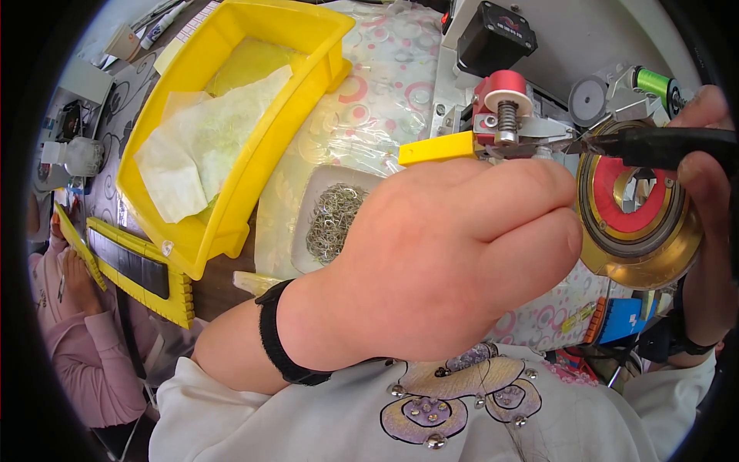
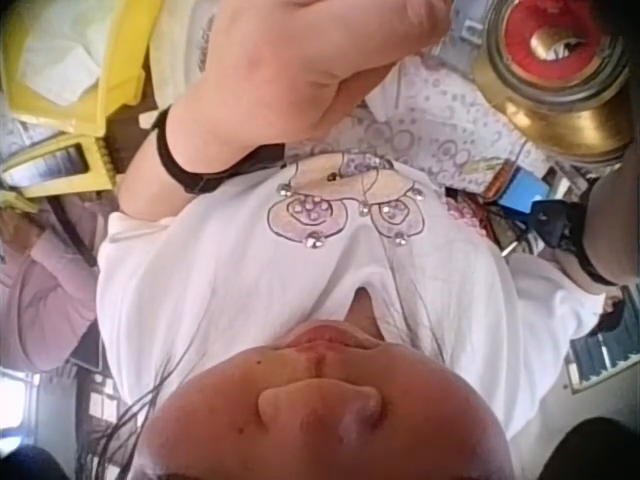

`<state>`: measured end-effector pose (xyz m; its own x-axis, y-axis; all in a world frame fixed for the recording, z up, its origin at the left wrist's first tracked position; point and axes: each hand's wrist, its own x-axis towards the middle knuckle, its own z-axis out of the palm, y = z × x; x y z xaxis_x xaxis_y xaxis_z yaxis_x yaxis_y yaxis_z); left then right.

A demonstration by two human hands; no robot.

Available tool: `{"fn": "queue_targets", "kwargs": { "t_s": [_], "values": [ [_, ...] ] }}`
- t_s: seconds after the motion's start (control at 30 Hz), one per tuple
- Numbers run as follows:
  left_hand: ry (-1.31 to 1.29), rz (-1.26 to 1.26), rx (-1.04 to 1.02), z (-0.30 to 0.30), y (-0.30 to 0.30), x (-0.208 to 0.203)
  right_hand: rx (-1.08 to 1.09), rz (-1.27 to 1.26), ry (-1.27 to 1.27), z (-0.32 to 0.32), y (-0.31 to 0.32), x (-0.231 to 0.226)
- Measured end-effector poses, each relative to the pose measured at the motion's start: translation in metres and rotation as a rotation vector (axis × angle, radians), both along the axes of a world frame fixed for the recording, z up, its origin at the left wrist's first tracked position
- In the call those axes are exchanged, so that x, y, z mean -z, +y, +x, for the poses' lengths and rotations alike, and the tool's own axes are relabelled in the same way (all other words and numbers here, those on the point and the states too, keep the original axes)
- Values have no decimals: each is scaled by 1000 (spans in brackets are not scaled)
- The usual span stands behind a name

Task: Assembling small electronic components using a winding machine and adhesive.

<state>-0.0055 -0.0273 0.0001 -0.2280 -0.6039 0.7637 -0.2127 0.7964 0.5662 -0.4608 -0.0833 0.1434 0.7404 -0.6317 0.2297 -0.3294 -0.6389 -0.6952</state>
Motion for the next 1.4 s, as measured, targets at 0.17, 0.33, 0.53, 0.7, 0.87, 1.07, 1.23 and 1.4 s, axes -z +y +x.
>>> {"fn": "queue_targets", "kwargs": {
  "t_s": [0.17,0.33,0.53,0.7,0.87,1.07,1.23,1.4],
  "values": [
    [22,5,20,-3,-1,-3,67,-30,32,2,20,-5],
    [10,25,-45,-10,0,-3,76,-32,2,171,9,31],
    [48,-25,-90,-12,0,-2,135,-95,13,227,6,23],
    [33,47,-55,-7,6,-6,199,-66,-72,269,10,15],
    [54,55,-14,-12,14,-14,238,80,-102,270,12,11],
    [251,42,-349,38,-3,-22,354,-52,-252,268,49,3],
    [852,398,-520,74,-18,-48,-74,-496,549,223,91,19],
    [1125,591,-163,73,-17,-40,137,-533,1077,135,104,99]
  ]
}}
